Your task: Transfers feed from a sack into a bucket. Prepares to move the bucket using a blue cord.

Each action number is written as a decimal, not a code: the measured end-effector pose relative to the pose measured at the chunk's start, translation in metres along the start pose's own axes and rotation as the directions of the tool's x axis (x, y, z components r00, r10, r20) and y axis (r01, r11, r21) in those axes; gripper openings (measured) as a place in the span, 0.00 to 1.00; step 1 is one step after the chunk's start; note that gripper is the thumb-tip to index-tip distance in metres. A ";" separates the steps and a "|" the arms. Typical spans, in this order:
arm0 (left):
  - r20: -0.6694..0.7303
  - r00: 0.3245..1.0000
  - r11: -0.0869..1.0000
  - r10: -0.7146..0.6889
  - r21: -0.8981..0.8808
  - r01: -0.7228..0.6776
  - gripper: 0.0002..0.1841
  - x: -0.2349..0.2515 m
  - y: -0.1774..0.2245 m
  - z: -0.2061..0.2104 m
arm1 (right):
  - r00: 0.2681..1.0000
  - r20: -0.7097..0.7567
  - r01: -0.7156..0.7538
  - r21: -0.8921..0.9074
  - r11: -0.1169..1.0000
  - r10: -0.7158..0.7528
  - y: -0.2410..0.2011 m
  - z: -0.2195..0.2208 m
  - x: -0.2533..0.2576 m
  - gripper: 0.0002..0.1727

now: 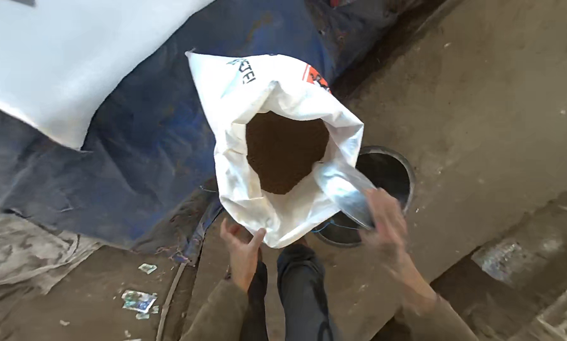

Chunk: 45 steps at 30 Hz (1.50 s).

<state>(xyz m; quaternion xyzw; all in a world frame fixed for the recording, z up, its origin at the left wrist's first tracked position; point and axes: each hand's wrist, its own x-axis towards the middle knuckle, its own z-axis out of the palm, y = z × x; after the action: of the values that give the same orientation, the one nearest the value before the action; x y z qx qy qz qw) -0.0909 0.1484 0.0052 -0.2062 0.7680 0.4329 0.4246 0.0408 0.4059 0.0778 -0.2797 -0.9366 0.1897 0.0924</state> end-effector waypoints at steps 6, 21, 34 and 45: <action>-0.089 0.967 0.954 -0.240 -0.205 0.219 0.40 0.026 0.034 0.045 | 0.931 0.357 0.113 -0.093 0.989 -0.073 0.028 0.164 0.126 0.23; 0.094 0.973 0.600 -0.211 -0.773 0.205 0.14 0.035 0.053 0.026 | 0.688 0.711 -0.330 0.126 0.936 0.146 0.065 0.294 0.187 0.25; 0.099 0.969 0.704 -0.226 -0.671 0.233 0.15 0.023 0.042 0.020 | 0.248 0.902 -0.768 -0.040 0.639 0.355 0.072 0.235 0.119 0.46; 0.032 0.995 0.953 -0.096 -0.284 0.102 0.57 -0.004 -0.008 -0.011 | 0.462 0.729 -0.858 0.224 0.462 0.504 0.045 0.154 0.112 0.37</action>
<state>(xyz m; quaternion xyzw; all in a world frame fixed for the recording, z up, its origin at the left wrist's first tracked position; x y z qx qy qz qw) -0.0878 0.1350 0.0078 -0.2996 0.6824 0.5190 0.4185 -0.0732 0.4561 -0.0733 -0.5383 -0.6031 0.5530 -0.2016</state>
